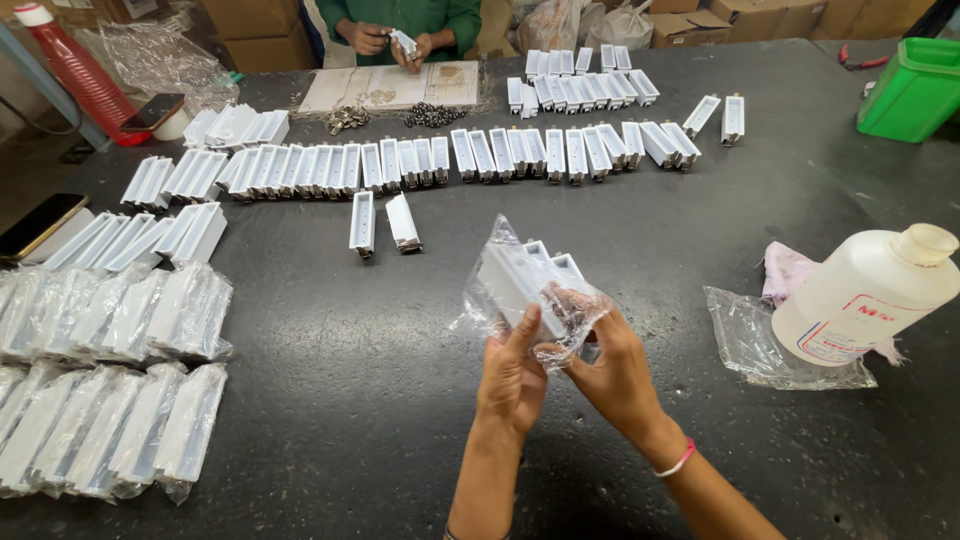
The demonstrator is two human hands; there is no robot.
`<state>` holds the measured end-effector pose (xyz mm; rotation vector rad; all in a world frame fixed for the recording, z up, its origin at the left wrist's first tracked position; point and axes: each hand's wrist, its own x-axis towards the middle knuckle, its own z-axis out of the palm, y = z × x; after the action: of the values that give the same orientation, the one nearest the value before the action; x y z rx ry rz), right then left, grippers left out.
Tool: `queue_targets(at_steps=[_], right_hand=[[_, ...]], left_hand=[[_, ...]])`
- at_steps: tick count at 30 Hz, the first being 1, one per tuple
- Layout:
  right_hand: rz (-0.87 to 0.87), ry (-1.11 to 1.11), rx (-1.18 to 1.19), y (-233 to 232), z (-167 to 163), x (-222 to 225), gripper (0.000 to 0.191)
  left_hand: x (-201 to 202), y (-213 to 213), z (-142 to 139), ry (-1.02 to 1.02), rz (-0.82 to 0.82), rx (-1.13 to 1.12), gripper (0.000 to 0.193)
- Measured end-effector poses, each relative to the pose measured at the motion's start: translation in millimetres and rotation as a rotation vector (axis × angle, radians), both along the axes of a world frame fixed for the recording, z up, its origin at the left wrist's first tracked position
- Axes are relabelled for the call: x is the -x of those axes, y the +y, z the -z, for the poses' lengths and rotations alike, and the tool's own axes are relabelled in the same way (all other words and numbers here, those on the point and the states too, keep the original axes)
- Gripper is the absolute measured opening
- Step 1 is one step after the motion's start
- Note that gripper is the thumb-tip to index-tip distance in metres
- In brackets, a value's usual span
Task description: The person repeatedly picks up small white rectangular components from a table, places them into clear plastic bags, and folds the bags closed. The wrapped components are then set aside in a growing pile. A coworker is visible in the background assembling similar components.
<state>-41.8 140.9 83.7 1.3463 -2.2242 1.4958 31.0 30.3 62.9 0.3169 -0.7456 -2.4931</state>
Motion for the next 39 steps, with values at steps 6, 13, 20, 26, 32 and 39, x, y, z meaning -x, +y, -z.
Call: queue_targets(at_steps=[6, 13, 20, 26, 32, 39], right_hand=[[-0.264, -0.129, 0.118, 1, -10, -5, 0.082], [-0.094, -0.238, 0.143, 6, -14, 0, 0.031], [-0.106, 0.078, 0.048, 3, -6, -11, 0.026], [0.028, 0.317, 0.013, 4, 3, -5, 0.019], [0.029, 0.191, 0.071, 4, 5, -4, 0.029], [-0.082, 0.252, 0.167, -3, 3, -8, 0.064]], left_hand=[[-4, -14, 4, -0.032, -0.098, -0.036, 0.095], [-3, -29, 19, -0.145, -0.207, -0.338, 0.103], [-3, -25, 18, -0.124, -0.157, -0.309, 0.096], [1, -10, 16, -0.070, -0.073, -0.158, 0.079], [3, -7, 13, -0.033, -0.127, -0.232, 0.086], [-2, -21, 11, -0.086, -0.276, -0.382, 0.101]])
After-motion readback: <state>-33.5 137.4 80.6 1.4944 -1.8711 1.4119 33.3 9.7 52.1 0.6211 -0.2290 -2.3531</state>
